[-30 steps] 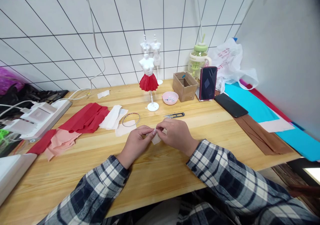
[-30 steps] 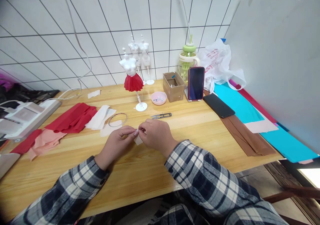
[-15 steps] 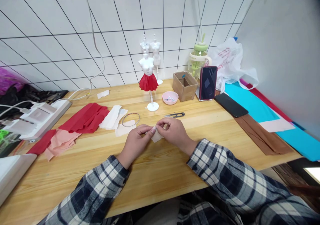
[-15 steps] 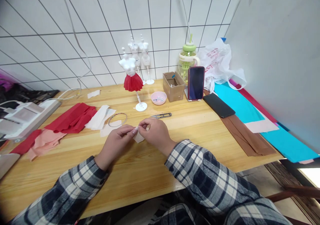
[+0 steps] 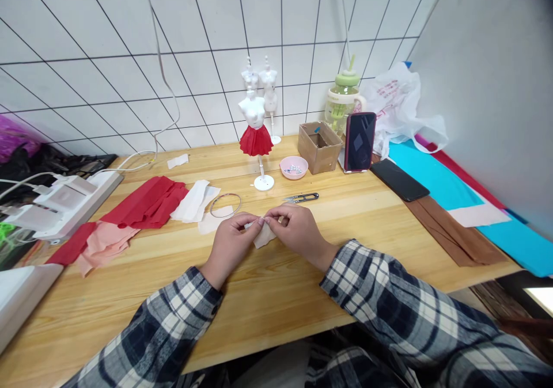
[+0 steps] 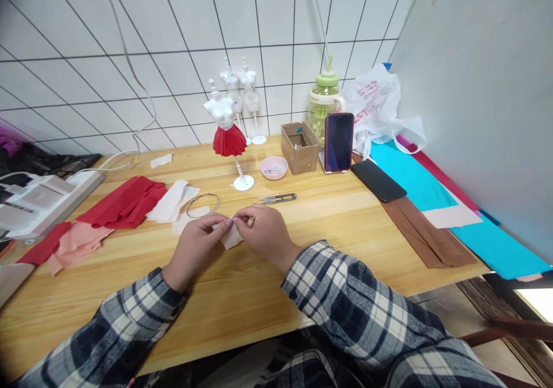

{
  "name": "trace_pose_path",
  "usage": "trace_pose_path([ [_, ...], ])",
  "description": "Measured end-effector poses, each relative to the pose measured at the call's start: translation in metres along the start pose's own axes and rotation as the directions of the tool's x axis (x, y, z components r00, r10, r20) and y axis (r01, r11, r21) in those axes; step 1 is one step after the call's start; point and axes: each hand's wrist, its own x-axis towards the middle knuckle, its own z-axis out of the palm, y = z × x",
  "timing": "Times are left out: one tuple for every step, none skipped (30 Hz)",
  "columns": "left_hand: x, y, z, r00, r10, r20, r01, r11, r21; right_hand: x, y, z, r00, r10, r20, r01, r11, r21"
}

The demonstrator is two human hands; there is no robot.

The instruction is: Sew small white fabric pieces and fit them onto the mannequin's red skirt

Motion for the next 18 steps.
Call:
trace_pose_path([
  [0.0001, 0.0004, -0.0004, 1.000, 0.002, -0.004, -0.002, 1.000, 0.004, -0.0003, -0.0002, -0.0003, 1.000, -0.015, 0.001, 0.015, 1.000, -0.009],
  [0.0002, 0.0008, -0.0009, 1.000, 0.004, -0.007, -0.004, 1.000, 0.004, -0.0006, -0.0005, -0.0009, 0.999, -0.033, 0.006, 0.033, 0.999, -0.021],
  [0.0004, 0.0011, -0.0014, 1.000, 0.005, -0.009, -0.005, 1.000, 0.003, -0.0008, -0.0010, -0.0016, 0.999, -0.050, 0.013, 0.050, 0.998, -0.034],
  [0.0005, 0.0014, -0.0019, 1.000, 0.006, -0.011, -0.006, 1.000, 0.000, -0.0010, -0.0016, -0.0024, 0.998, -0.064, 0.021, 0.065, 0.997, -0.045],
  [0.0007, 0.0016, -0.0024, 1.000, 0.008, -0.016, -0.008, 1.000, -0.002, -0.0012, -0.0023, -0.0032, 0.997, -0.074, 0.031, 0.076, 0.996, -0.055],
  [0.0008, 0.0017, -0.0029, 1.000, 0.009, -0.019, -0.009, 1.000, -0.004, -0.0014, -0.0030, -0.0039, 0.996, -0.081, 0.043, 0.084, 0.995, -0.061],
  [0.0010, 0.0017, -0.0033, 1.000, 0.009, -0.024, -0.009, 1.000, -0.003, -0.0016, -0.0037, -0.0044, 0.995, -0.086, 0.056, 0.090, 0.994, -0.066],
  [0.0011, 0.0017, -0.0036, 1.000, 0.007, -0.029, -0.007, 1.000, -0.001, -0.0019, -0.0043, -0.0047, 0.994, -0.089, 0.070, 0.094, 0.993, -0.074],
  [0.0013, 0.0017, -0.0038, 0.999, 0.006, -0.036, -0.006, 1.000, 0.002, -0.0023, -0.0048, -0.0048, 0.992, -0.093, 0.086, 0.100, 0.991, -0.085],
  [0.0015, 0.0017, -0.0040, 0.999, 0.005, -0.042, -0.005, 1.000, 0.005, -0.0028, -0.0052, -0.0047, 0.990, -0.095, 0.102, 0.105, 0.990, -0.098],
  [0.0017, 0.0016, -0.0040, 0.999, 0.005, -0.048, -0.005, 1.000, 0.011, -0.0033, -0.0056, -0.0045, 0.989, -0.096, 0.114, 0.109, 0.987, -0.115],
  [0.0020, 0.0015, -0.0039, 0.999, 0.006, -0.054, -0.005, 1.000, 0.019, -0.0039, -0.0059, -0.0042, 0.988, -0.096, 0.124, 0.112, 0.985, -0.132],
  [0.0022, 0.0014, -0.0037, 0.998, 0.008, -0.060, -0.007, 1.000, 0.028, -0.0045, -0.0061, -0.0040, 0.986, -0.096, 0.133, 0.115, 0.982, -0.148],
  [0.0025, 0.0013, -0.0035, 0.998, 0.009, -0.061, -0.007, 0.999, 0.035, -0.0050, -0.0062, -0.0039, 0.986, -0.096, 0.140, 0.118, 0.980, -0.161],
  [0.0028, 0.0011, -0.0033, 0.998, 0.006, -0.059, -0.004, 0.999, 0.039, -0.0053, -0.0063, -0.0040, 0.985, -0.096, 0.145, 0.121, 0.978, -0.173],
  [0.0030, 0.0008, -0.0031, 0.999, 0.001, -0.054, 0.001, 0.999, 0.039, -0.0056, -0.0063, -0.0041, 0.984, -0.096, 0.149, 0.123, 0.976, -0.182],
  [0.0032, 0.0004, -0.0030, 0.999, -0.003, -0.046, 0.004, 0.999, 0.037, -0.0057, -0.0062, -0.0044, 0.984, -0.097, 0.152, 0.125, 0.974, -0.188],
  [0.0033, -0.0001, -0.0030, 0.999, -0.005, -0.037, 0.006, 0.999, 0.036, -0.0056, -0.0059, -0.0047, 0.983, -0.098, 0.154, 0.127, 0.973, -0.192],
])
